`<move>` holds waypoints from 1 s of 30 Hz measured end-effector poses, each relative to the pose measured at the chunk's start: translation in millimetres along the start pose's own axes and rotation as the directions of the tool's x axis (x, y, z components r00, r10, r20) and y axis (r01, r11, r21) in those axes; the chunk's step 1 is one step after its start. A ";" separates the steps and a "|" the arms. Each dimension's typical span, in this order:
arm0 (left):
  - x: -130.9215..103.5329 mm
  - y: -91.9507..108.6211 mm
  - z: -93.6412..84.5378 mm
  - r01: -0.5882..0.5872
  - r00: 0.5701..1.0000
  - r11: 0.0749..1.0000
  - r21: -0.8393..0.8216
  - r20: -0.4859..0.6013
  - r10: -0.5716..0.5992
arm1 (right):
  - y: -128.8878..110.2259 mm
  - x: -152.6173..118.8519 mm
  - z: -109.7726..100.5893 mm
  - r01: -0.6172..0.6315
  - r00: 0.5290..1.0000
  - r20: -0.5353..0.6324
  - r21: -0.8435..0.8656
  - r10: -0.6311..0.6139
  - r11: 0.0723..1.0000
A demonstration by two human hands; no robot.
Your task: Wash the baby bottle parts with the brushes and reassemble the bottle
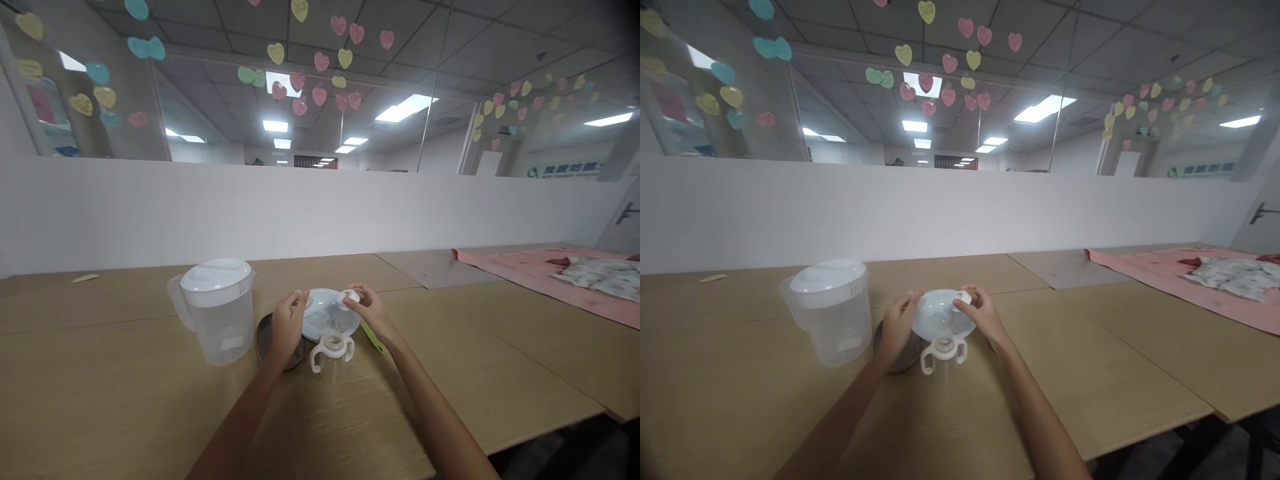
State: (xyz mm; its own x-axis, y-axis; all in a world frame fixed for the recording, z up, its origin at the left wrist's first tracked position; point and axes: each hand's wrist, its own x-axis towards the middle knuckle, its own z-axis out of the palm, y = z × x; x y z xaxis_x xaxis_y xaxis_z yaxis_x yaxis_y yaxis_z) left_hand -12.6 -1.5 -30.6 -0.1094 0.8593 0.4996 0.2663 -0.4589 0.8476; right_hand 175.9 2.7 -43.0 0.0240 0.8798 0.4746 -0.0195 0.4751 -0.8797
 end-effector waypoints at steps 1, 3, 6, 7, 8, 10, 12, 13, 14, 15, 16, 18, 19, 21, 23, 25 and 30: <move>-3.4 -10.4 -2.8 -0.043 0.999 0.990 0.134 0.031 0.039 | 6.2 2.7 -5.9 -0.028 1.000 -0.010 -0.102 0.027 0.994; -7.7 -30.2 -5.7 -0.119 0.991 0.941 0.317 0.091 0.095 | 17.1 5.7 -13.8 -0.055 0.998 -0.008 -0.340 0.055 0.939; -7.3 -53.2 -4.9 -0.205 0.977 0.844 0.496 0.161 0.142 | 26.3 7.4 -15.8 -0.083 0.992 0.027 -0.595 0.123 0.799; -6.5 -58.5 -4.1 -0.247 0.967 0.811 0.530 0.187 0.172 | 27.8 7.9 -14.6 -0.080 0.991 0.033 -0.650 0.133 0.755; -5.9 -62.5 -3.4 -0.282 0.958 0.781 0.557 0.201 0.203 | 29.0 8.2 -13.2 -0.065 0.991 0.040 -0.693 0.129 0.718; -6.2 -66.9 -2.4 -0.318 0.948 0.736 0.598 0.190 0.256 | 31.8 8.5 -10.8 -0.014 0.995 0.057 -0.747 0.085 0.665; -9.0 -67.0 -1.6 -0.319 0.946 0.713 0.625 0.162 0.281 | 36.3 7.9 -10.2 0.043 0.995 0.090 -0.776 0.042 0.629; -11.2 -65.8 -1.1 -0.323 0.944 0.705 0.631 0.165 0.285 | 39.4 7.5 -10.7 0.066 0.994 0.108 -0.790 0.032 0.609; -13.7 -63.9 -0.5 -0.333 0.941 0.697 0.635 0.176 0.289 | 43.0 7.1 -11.7 0.084 0.992 0.124 -0.807 0.030 0.584; -16.4 -61.5 0.2 -0.356 0.933 0.685 0.635 0.205 0.295 | 46.9 6.9 -12.9 0.094 0.991 0.132 -0.827 0.029 0.554; -19.0 -59.0 0.6 -0.379 0.924 0.669 0.639 0.228 0.306 | 51.0 6.9 -14.2 0.108 0.989 0.147 -0.842 0.032 0.529; -23.9 -54.3 -0.9 -0.417 0.903 0.625 0.660 0.224 0.366 | 58.5 7.4 -16.4 0.119 0.986 0.160 -0.859 0.041 0.497; -26.0 -52.7 -3.6 -0.422 0.896 0.605 0.675 0.208 0.393 | 61.5 7.7 -17.3 0.110 0.988 0.149 -0.870 0.044 0.481; -29.1 -52.0 -14.5 -0.413 0.886 0.580 0.702 0.164 0.433 | 65.2 8.5 -18.4 0.074 0.994 0.103 -0.890 0.041 0.449; -29.7 -55.0 -32.3 -0.395 0.874 0.552 0.735 0.114 0.473 | 66.5 9.2 -18.8 0.030 0.998 0.047 -0.908 0.030 0.418; -27.5 -59.9 -53.4 -0.386 0.798 0.435 0.814 0.057 0.600 | 66.6 9.6 -18.7 -0.019 1.000 -0.012 -0.920 0.019 0.391; -20.7 -58.6 -87.5 -0.205 0.672 0.576 0.791 -0.314 0.670 | 65.8 8.7 -17.0 -0.086 0.995 -0.060 -0.912 0.078 0.400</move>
State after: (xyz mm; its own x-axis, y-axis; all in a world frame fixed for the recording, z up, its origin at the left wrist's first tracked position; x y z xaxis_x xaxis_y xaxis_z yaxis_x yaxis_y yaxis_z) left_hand -109.7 -12.2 -75.0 -0.1954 0.1993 0.9603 0.9337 -0.2617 0.2443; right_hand 191.9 41.4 -97.3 0.0822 0.9121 0.4017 0.9019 0.1034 -0.4193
